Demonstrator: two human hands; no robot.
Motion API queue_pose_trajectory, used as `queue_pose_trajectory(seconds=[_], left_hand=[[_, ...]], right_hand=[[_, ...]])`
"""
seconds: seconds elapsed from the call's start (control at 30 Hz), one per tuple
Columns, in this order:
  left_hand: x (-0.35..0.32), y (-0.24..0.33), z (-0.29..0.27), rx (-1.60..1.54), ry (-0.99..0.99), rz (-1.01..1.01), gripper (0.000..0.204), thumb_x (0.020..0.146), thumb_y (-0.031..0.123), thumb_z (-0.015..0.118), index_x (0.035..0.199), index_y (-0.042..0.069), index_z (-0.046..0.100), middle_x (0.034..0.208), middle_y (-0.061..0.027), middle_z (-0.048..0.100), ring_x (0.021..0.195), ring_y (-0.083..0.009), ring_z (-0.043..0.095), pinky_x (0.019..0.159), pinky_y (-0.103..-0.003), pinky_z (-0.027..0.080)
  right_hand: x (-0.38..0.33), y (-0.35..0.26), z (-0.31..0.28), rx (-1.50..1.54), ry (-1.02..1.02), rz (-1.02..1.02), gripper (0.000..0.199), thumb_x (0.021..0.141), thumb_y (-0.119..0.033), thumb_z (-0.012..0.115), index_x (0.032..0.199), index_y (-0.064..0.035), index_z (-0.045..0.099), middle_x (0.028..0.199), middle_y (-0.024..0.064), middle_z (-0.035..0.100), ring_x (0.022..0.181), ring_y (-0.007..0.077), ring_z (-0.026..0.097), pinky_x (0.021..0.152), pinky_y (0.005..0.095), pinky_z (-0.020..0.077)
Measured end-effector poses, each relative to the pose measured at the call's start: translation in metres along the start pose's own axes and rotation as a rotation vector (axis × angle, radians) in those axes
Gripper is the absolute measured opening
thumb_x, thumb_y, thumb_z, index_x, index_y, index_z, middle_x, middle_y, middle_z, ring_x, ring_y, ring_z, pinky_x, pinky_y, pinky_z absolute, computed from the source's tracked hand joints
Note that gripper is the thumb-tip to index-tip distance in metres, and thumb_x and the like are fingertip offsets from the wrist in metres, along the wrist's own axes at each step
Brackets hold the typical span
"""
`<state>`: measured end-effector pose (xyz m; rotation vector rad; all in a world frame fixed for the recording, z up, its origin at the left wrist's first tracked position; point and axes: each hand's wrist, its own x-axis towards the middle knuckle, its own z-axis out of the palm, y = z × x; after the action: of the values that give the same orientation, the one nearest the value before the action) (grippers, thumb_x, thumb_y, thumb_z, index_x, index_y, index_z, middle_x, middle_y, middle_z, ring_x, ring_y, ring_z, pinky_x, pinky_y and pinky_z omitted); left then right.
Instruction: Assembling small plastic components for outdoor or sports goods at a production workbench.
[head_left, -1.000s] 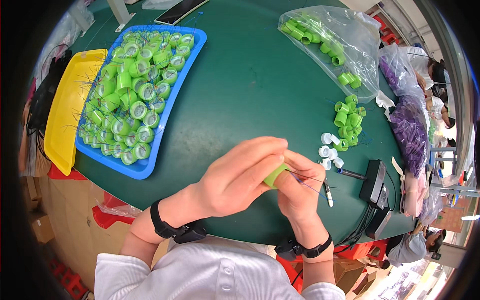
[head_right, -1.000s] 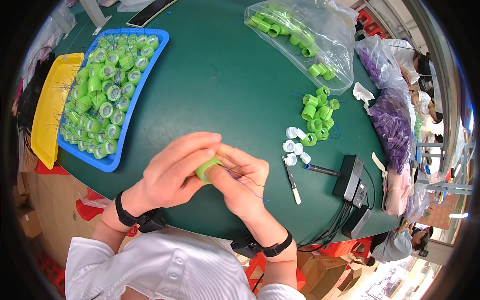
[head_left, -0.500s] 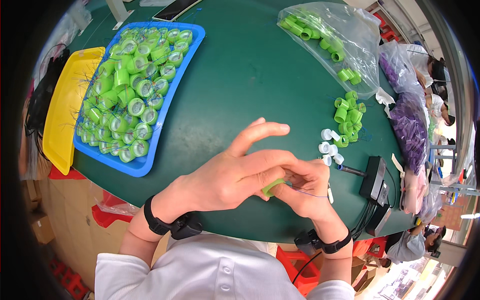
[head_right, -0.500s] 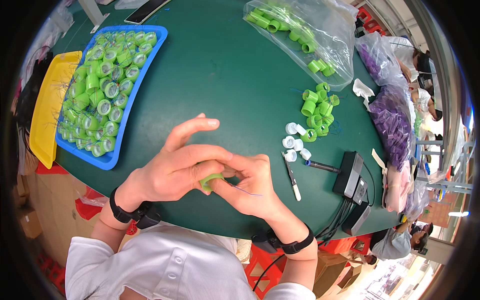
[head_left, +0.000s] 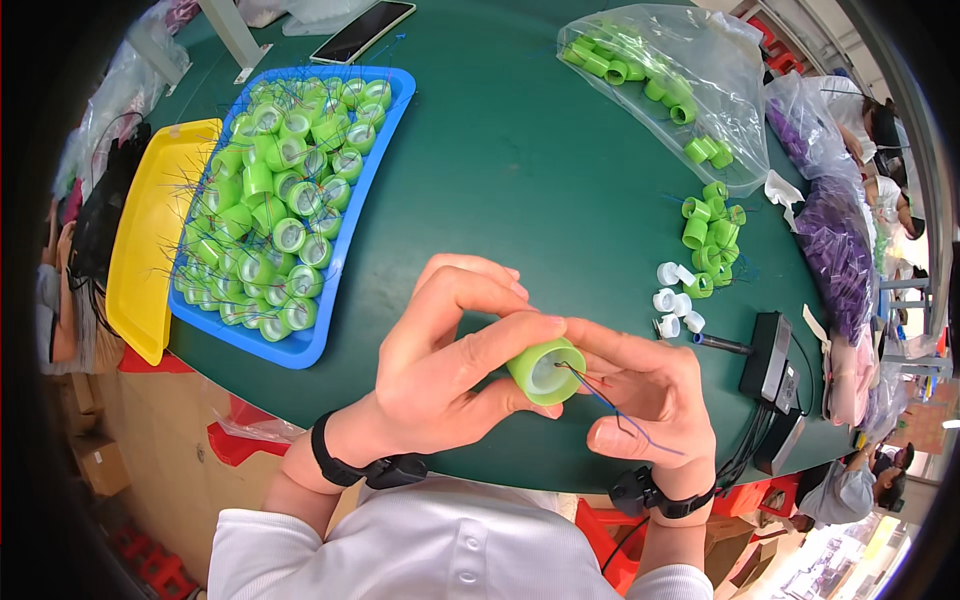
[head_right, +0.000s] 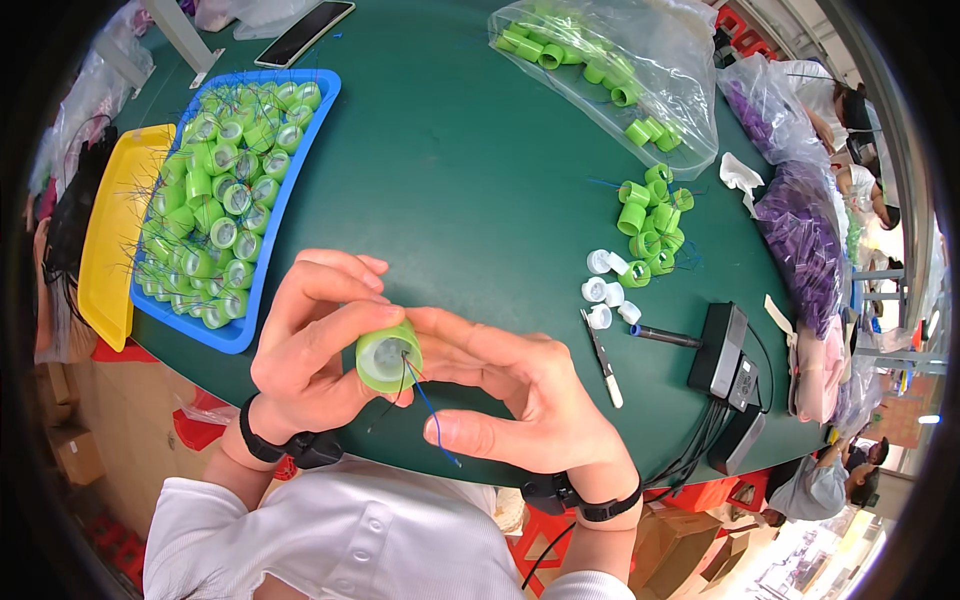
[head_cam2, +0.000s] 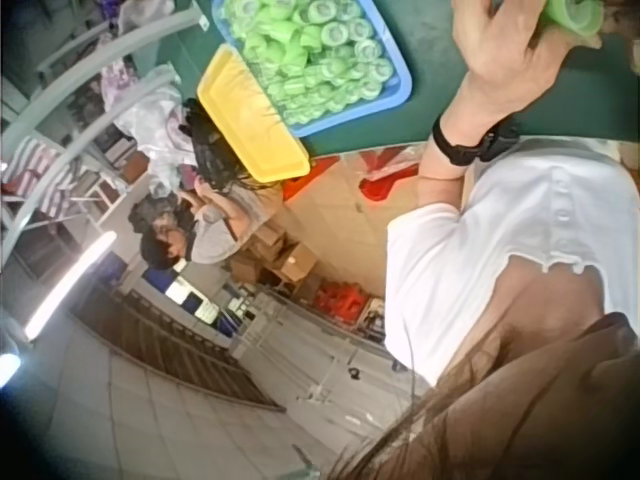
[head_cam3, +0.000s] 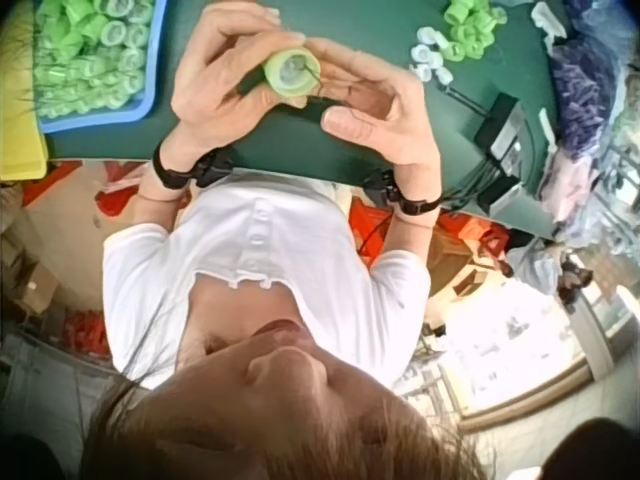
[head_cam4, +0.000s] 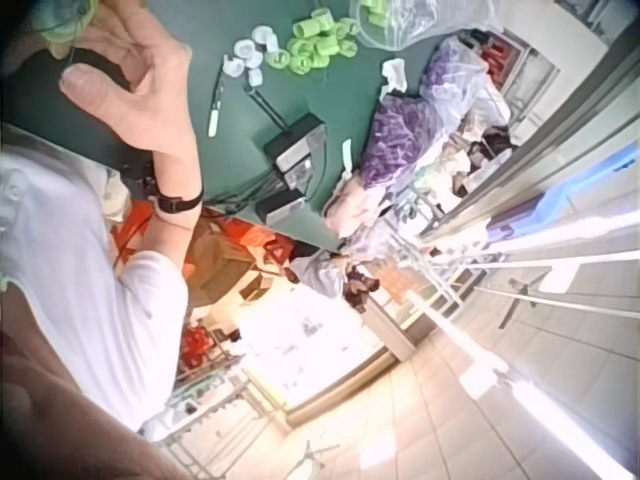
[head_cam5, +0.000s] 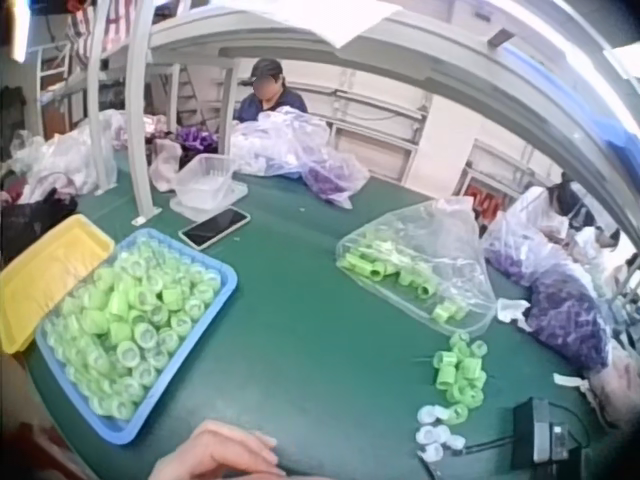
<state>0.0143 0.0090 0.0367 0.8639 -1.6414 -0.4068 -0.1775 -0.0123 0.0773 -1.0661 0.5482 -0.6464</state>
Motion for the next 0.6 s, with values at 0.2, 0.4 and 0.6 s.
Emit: queue_pose_trajectory(seconds=[0.2,0.4,0.6], left_hand=[[-0.001,0.002,-0.001,0.028,0.017,-0.032,0.051,0.051,0.018,0.084,0.096,0.0,0.066,0.086,-0.0091,0.053,0.08,-0.0256,0.051,0.072,-0.039,0.047],[0.0,-0.001,0.003,0.105,0.004,0.044,0.046,0.053,0.016,0.081,0.094,0.001,0.067,0.087,-0.0076,0.055,0.081,-0.0247,0.053,0.076,-0.042,0.047],[-0.006,0.003,0.003,0.312,-0.014,0.164,0.033,0.059,0.002,0.074,0.091,0.006,0.067,0.087,-0.0042,0.055,0.085,-0.0218,0.054,0.085,-0.047,0.044]], right_hand=[[0.002,-0.007,0.007,-0.057,0.058,0.043,0.058,0.078,-0.002,0.067,0.128,0.0091,0.041,0.111,0.0176,0.059,0.098,0.0265,0.061,0.086,0.0359,0.0491],[0.011,-0.004,0.015,-0.198,0.229,0.059,0.046,0.078,0.002,0.065,0.121,0.0096,0.048,0.105,0.0161,0.063,0.092,0.0198,0.063,0.08,0.0293,0.0515],[0.011,0.007,0.014,-0.409,0.235,-0.054,0.029,0.078,0.009,0.058,0.107,0.0117,0.057,0.099,0.014,0.066,0.087,0.015,0.064,0.077,0.0252,0.0513]])
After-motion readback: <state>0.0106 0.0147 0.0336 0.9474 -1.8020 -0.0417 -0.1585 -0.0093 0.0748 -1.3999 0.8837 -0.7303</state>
